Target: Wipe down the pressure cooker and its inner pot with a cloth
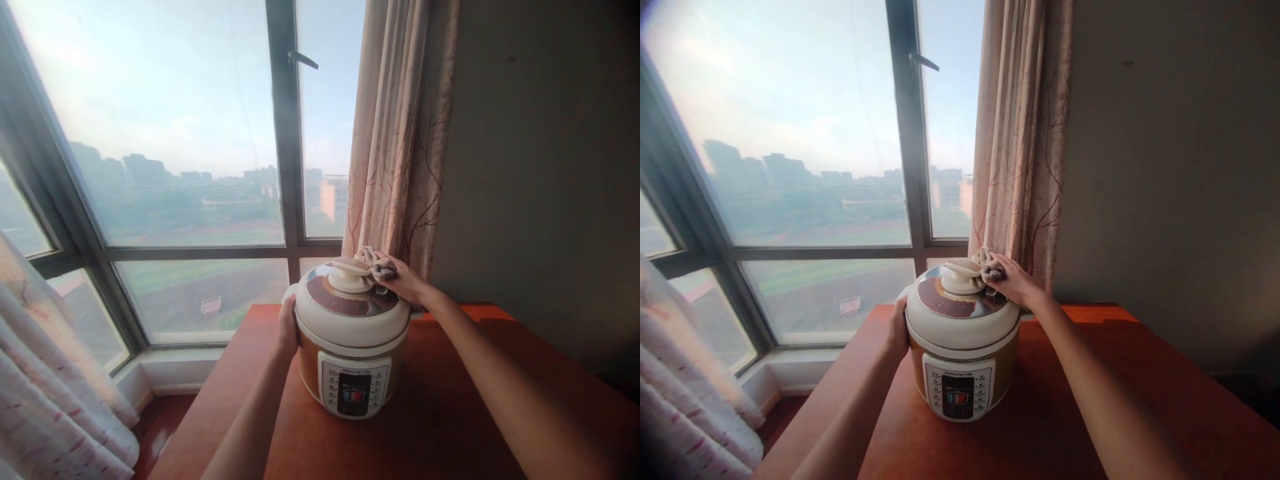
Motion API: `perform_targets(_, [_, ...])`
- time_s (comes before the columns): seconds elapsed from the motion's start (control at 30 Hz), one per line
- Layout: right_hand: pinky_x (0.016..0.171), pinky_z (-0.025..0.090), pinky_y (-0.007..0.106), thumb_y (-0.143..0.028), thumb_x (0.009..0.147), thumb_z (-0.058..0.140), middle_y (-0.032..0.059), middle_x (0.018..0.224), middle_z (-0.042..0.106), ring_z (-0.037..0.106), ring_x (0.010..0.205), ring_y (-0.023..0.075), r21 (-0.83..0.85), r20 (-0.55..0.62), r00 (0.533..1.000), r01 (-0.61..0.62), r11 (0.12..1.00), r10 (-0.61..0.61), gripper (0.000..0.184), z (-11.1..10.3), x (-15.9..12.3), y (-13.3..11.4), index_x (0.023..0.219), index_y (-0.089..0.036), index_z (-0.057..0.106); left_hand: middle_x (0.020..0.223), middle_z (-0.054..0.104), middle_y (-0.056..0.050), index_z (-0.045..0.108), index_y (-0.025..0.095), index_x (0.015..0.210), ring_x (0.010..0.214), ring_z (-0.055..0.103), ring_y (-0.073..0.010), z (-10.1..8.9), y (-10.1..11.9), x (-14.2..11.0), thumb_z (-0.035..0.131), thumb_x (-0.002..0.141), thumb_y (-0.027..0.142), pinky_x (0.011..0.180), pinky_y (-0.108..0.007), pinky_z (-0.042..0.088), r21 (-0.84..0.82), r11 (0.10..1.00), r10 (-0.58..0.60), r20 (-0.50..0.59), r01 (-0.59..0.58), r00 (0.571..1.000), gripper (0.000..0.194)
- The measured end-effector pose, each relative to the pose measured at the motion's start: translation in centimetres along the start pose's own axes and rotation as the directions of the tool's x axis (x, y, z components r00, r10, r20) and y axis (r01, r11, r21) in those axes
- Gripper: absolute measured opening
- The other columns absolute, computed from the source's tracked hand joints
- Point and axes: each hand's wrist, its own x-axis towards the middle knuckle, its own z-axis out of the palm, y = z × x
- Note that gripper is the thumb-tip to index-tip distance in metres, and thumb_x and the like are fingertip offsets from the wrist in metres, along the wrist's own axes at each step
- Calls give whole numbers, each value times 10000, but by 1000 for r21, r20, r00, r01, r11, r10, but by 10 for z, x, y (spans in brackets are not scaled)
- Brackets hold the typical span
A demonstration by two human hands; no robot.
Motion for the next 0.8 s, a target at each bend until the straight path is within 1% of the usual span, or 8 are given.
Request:
perform_targets(0.07, [1114,418,429,-367,862,605,44,1314,671,619,1212,239,27,-13,998,-60,998,61,511,0,5,6,1365,-291,564,692,667,-1,676,183,728,708,577,-195,0,0,0,686,731,499,750,-324,494,-1,1000,-1,0,1,1000,315])
perform_targets(0.17, [1021,484,419,-393,870,634,68,1258,705,652,1157,266,-48,-33,988,-155,987,153,496,-1,3,4,1343,-257,579,751,703,-17,707,170,792,747,603,-208,1,0,-1,674,742,490,775,-327,497,-11,1000,-1,15,2,1000,325])
perform_targets(0.37, [888,529,375,-315,861,632,87,1183,739,687,1091,294,-232,-89,978,-206,951,190,392,-2,-23,-9,1247,-250,650,798,734,-43,723,162,822,742,625,-220,3,2,-4,676,741,511,762,-342,504,-33,997,-70,-5,69,998,361])
perform_targets(0.43, [940,520,394,-244,827,611,100,1247,712,666,1139,290,-269,-149,979,-173,948,136,439,-1,-35,-12,1265,-227,638,795,737,-46,730,158,830,737,623,-221,4,2,-4,660,755,509,756,-343,508,-46,996,-82,5,82,997,366])
perform_targets(0.53, [1058,466,437,-169,756,572,127,1311,675,626,1210,288,-294,-209,978,-48,954,-15,534,2,-56,-19,1287,-165,621,793,732,-41,732,160,844,746,624,-222,3,0,-3,648,769,493,736,-338,510,-40,998,-50,27,51,998,352])
perform_targets(0.6, [1099,433,470,-172,763,541,139,1311,671,607,1233,293,-299,-232,967,31,954,-104,511,6,-72,-28,1264,-142,633,791,726,-35,727,164,844,745,620,-219,1,-2,-1,652,767,495,730,-337,509,-30,999,-27,29,28,999,348])
perform_targets(0.7, [1133,392,517,-201,803,515,138,1365,634,546,1310,299,-300,-240,949,130,945,-207,509,12,-98,-48,1301,-148,604,795,725,-31,726,164,853,734,615,-211,-1,-4,0,643,778,499,746,-341,509,-26,999,-24,29,25,999,354])
perform_targets(0.8, [1164,348,547,-171,770,530,125,1457,560,474,1383,303,-301,-234,937,183,936,-259,645,20,-121,-69,1414,-167,503,781,727,-31,733,160,867,724,620,-213,0,-3,-1,634,785,492,736,-337,505,-22,1000,-18,32,19,999,356])
